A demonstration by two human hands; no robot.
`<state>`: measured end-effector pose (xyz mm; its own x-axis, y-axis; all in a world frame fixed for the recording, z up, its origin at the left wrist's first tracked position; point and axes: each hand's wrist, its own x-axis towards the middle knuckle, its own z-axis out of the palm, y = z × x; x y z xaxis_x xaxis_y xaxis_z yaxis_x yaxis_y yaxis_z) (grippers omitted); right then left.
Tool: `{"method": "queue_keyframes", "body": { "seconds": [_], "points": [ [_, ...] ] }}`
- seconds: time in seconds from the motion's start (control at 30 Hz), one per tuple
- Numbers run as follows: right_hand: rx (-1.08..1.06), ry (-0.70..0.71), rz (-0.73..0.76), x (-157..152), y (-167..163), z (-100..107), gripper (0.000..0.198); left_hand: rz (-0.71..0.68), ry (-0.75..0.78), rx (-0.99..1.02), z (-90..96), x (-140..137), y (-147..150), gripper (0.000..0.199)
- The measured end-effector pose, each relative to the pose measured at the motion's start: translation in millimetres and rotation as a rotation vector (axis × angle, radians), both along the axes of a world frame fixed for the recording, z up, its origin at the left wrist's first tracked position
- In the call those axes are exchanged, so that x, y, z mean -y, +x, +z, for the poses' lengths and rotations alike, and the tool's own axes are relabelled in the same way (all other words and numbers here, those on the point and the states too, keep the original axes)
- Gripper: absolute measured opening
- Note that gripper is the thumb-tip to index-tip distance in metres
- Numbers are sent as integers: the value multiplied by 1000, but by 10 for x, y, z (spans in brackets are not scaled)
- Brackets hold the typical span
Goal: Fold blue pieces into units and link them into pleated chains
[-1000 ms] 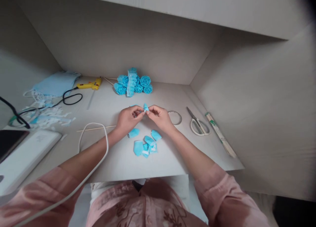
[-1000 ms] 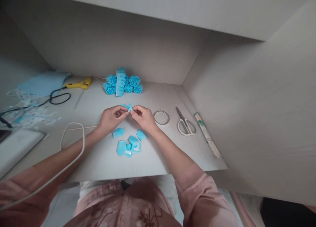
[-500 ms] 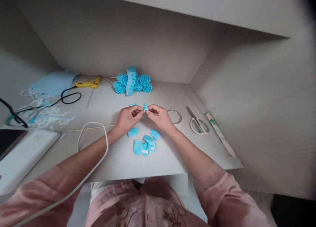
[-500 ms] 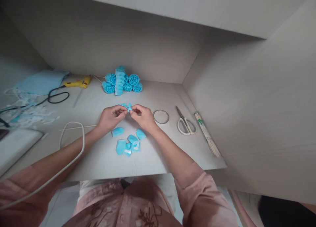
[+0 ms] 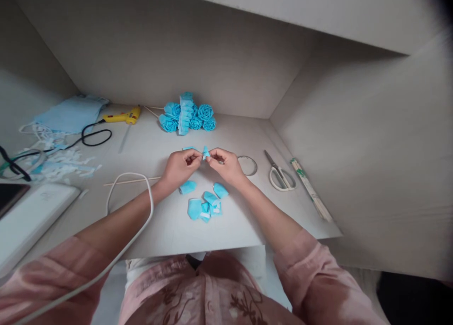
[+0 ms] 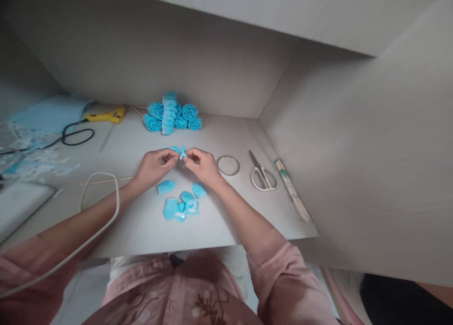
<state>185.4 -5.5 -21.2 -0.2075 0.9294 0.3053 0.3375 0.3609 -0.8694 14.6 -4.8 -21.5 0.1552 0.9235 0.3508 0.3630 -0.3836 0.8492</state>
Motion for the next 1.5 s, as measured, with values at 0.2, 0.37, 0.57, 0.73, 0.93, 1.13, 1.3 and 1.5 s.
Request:
{"method": "queue_keyframes", "body": {
  "seconds": [0.2,0.37,0.57,0.73,0.93,1.13,1.3,1.5],
  "points": [
    [2,8,9,-12,2,-24,17,7,-26,-2,21,12,8,21],
    [7,11,6,-7,-11,-19,17,3,-14,-14,25,10,0,19],
    [0,0,-7,11,-13,13,17,-6,-13,-3,19,2,3,20],
    [17,0,-6,12,-19,10,18,3,2,-26,25,18,10,18],
    [29,-6,-3,2,-12,-12,17,5,-9,-43,31,22,5,17],
    [14,-28,2,-11,-6,-29,18,-16,-21,-18,18,7,-6,18],
    [-10,-45,12,-12,1,-25,20,-27,-58,11,17,2,-13,20],
    [-56,-49,21,-2,-2,2,21,-37,-84,56,16,2,3,24]
  ]
}}
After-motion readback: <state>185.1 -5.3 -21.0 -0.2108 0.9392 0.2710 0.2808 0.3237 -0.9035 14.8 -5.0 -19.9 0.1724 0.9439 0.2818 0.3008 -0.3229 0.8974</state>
